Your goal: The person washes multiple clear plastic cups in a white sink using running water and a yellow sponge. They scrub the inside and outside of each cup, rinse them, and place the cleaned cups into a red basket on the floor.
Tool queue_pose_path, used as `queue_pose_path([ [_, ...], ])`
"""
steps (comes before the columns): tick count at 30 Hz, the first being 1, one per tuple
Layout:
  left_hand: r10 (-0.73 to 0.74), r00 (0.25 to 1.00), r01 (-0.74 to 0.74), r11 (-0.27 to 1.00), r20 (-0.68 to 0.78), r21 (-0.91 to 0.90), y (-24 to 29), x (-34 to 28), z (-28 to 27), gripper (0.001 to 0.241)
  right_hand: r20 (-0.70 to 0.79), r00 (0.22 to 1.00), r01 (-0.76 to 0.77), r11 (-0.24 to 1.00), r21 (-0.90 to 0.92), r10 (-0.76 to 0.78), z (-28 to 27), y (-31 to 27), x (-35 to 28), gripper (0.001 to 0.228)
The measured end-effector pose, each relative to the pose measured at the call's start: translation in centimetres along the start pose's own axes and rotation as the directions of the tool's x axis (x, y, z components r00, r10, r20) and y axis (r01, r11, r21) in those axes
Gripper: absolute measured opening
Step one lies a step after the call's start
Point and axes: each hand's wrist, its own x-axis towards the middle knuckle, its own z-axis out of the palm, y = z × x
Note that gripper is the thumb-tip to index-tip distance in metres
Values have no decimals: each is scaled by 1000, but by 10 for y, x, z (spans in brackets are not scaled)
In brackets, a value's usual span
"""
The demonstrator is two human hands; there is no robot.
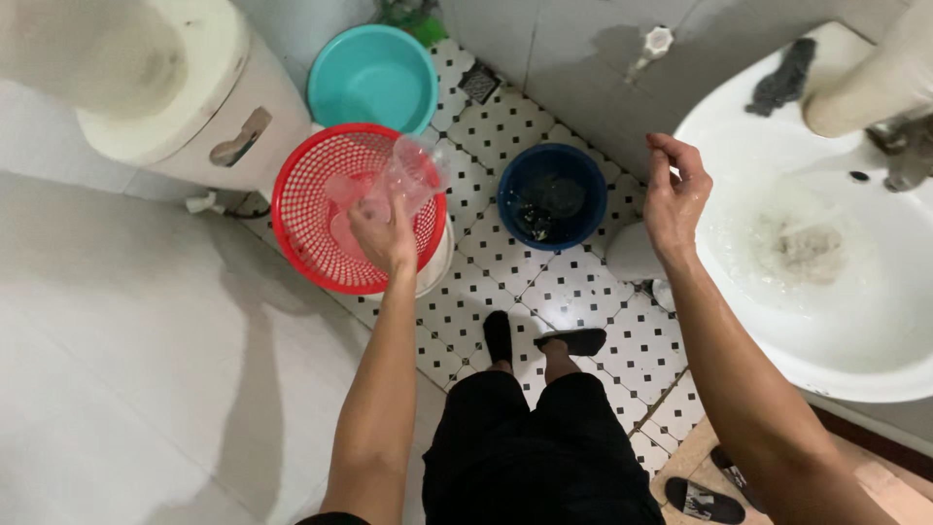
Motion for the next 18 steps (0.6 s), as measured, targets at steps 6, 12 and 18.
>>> queue_pose_path([
  [6, -254, 967, 256, 965, -32, 53, -100, 42, 13, 84, 255, 965, 66, 998, -23, -58, 47, 1, -13, 22],
  [12, 248, 963, -240, 967, -101, 88, -123, 98, 72, 90, 337, 931, -87, 982, -167, 140, 48, 11, -16, 23],
  [18, 233, 949, -204, 968, 214, -148, -3, 16, 111, 39, 130, 991, -5, 991, -137, 23, 2, -2, -3, 24],
])
